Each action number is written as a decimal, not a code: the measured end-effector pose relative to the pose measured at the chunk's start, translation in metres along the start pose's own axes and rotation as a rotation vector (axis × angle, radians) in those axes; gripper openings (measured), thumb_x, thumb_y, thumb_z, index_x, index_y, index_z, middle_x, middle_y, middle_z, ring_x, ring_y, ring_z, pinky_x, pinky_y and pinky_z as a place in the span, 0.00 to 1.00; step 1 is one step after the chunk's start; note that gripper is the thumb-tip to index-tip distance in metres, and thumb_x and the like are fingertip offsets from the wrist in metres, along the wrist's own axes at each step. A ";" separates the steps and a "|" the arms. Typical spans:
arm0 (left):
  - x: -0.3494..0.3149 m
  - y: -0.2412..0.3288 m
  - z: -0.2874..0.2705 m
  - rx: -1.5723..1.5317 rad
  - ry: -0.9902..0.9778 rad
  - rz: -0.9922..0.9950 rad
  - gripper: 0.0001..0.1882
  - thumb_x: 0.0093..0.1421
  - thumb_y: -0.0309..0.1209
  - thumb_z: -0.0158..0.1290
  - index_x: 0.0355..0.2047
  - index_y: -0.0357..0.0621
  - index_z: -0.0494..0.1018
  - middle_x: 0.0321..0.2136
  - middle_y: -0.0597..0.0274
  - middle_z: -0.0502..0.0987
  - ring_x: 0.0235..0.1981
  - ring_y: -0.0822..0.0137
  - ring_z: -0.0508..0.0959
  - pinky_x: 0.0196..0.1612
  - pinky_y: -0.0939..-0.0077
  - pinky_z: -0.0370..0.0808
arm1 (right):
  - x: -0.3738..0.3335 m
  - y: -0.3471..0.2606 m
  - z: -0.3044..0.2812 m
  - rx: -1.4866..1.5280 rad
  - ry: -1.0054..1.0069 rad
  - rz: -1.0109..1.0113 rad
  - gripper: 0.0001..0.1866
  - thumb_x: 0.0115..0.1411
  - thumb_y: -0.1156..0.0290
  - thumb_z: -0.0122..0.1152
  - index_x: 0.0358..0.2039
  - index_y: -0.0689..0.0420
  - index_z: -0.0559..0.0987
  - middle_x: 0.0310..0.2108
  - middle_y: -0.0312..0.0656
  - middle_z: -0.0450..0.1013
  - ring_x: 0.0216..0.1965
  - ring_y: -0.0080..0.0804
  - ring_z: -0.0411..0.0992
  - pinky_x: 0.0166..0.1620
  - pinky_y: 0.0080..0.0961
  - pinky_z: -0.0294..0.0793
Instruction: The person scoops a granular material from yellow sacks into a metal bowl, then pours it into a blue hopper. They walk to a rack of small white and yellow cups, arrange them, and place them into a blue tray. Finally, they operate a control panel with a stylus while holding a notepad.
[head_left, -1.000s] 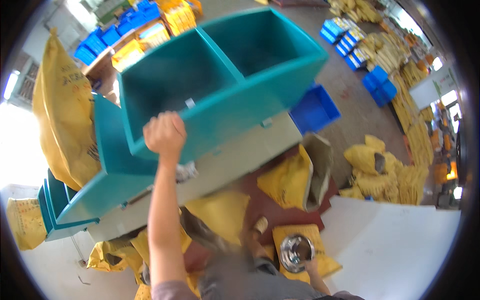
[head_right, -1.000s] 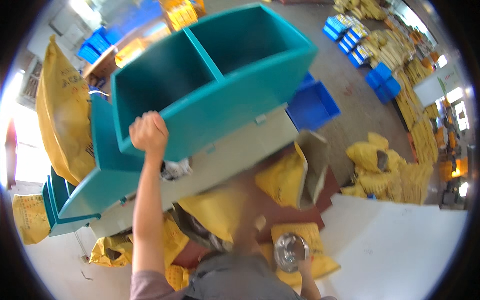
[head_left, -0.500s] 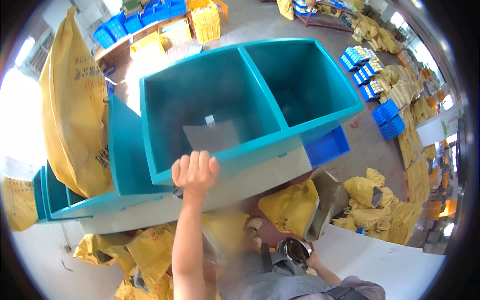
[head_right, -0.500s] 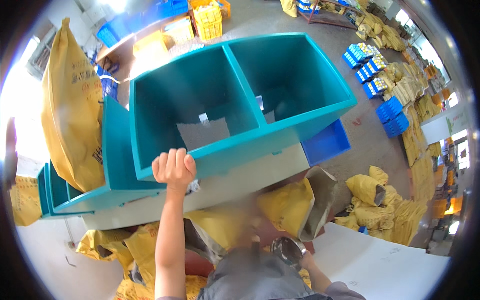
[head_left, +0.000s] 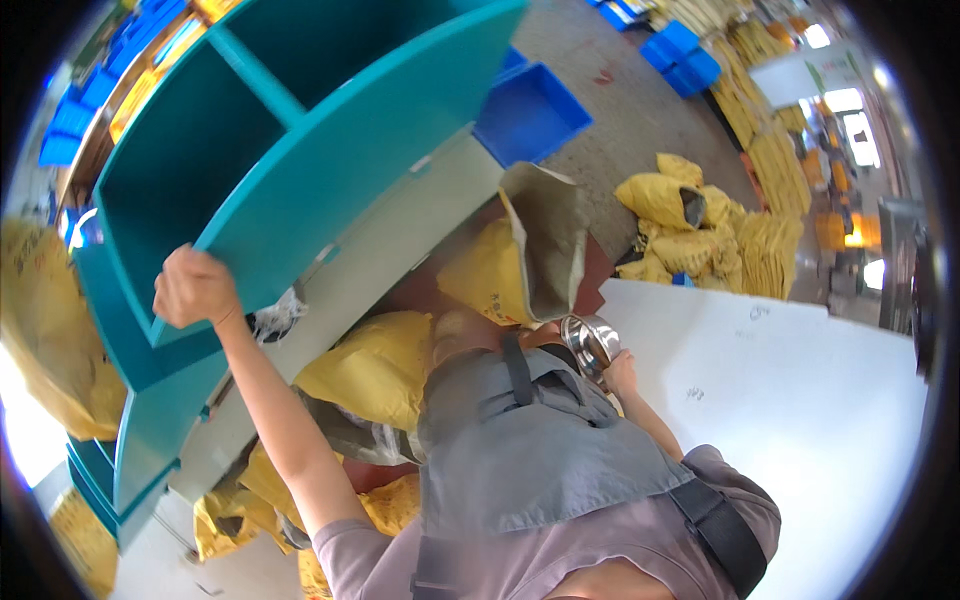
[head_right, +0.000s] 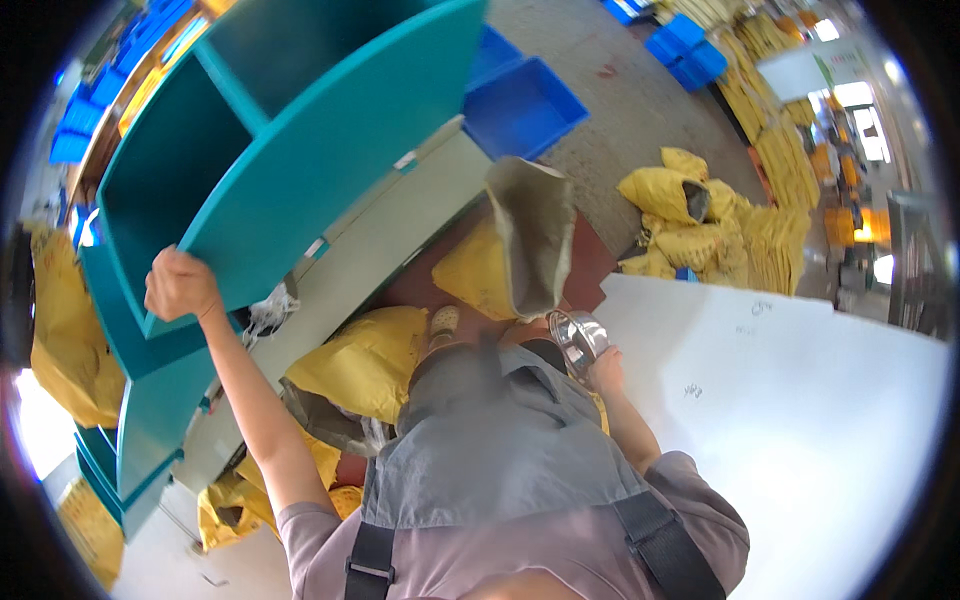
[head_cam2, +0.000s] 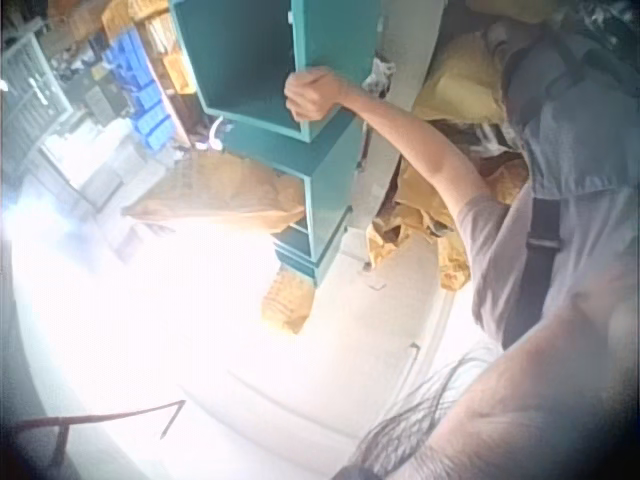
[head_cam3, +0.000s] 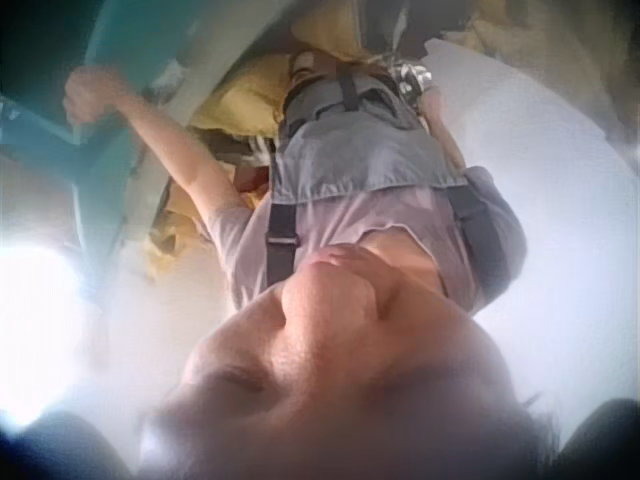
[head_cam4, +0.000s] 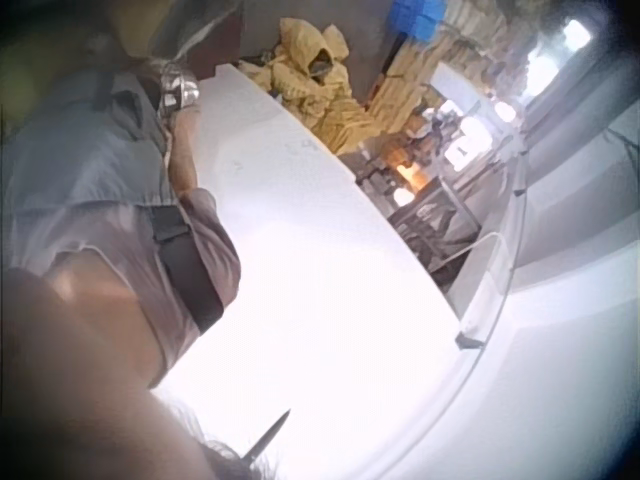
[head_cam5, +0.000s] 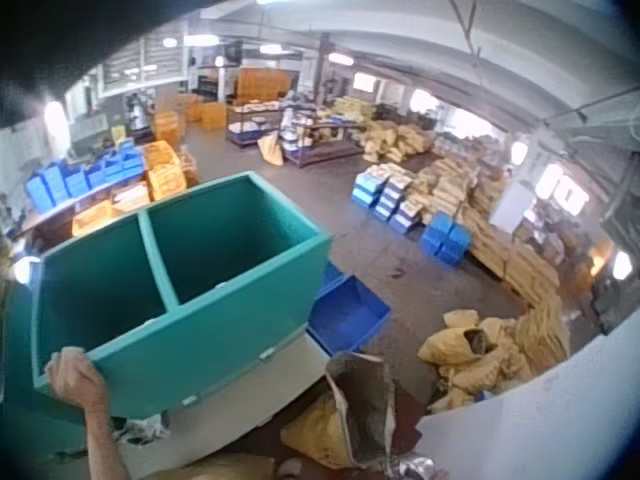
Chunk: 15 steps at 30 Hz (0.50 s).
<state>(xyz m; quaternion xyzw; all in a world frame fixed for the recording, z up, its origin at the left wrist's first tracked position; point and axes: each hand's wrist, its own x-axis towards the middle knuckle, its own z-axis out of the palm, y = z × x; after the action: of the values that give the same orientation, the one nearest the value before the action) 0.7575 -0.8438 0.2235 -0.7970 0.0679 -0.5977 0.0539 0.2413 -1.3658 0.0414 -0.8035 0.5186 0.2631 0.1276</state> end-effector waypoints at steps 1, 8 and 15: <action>-0.004 0.003 0.003 0.070 0.004 -0.039 0.21 0.67 0.34 0.45 0.16 0.57 0.76 0.18 0.74 0.79 0.20 0.65 0.76 0.26 0.67 0.65 | 0.001 0.015 0.001 0.056 -0.041 0.022 0.26 0.56 0.70 0.61 0.51 0.68 0.64 0.51 0.65 0.68 0.50 0.66 0.73 0.51 0.51 0.75; -0.022 -0.004 0.017 0.294 -0.190 -0.184 0.23 0.69 0.37 0.42 0.17 0.50 0.76 0.21 0.63 0.79 0.28 0.54 0.78 0.34 0.53 0.68 | 0.026 0.146 -0.026 0.249 -0.089 -0.042 0.16 0.55 0.76 0.57 0.45 0.63 0.71 0.42 0.63 0.75 0.49 0.65 0.73 0.48 0.50 0.72; -0.004 0.073 0.005 0.265 -0.347 0.202 0.19 0.71 0.43 0.45 0.50 0.47 0.78 0.51 0.63 0.80 0.58 0.56 0.73 0.62 0.54 0.63 | 0.118 0.209 -0.066 0.274 0.009 -0.104 0.18 0.58 0.73 0.55 0.49 0.62 0.69 0.43 0.63 0.76 0.49 0.66 0.72 0.51 0.49 0.70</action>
<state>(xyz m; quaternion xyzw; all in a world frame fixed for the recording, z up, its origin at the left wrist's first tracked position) 0.7584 -0.9152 0.2062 -0.8630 0.0578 -0.4469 0.2283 0.1109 -1.5773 0.0453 -0.8053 0.5080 0.1793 0.2473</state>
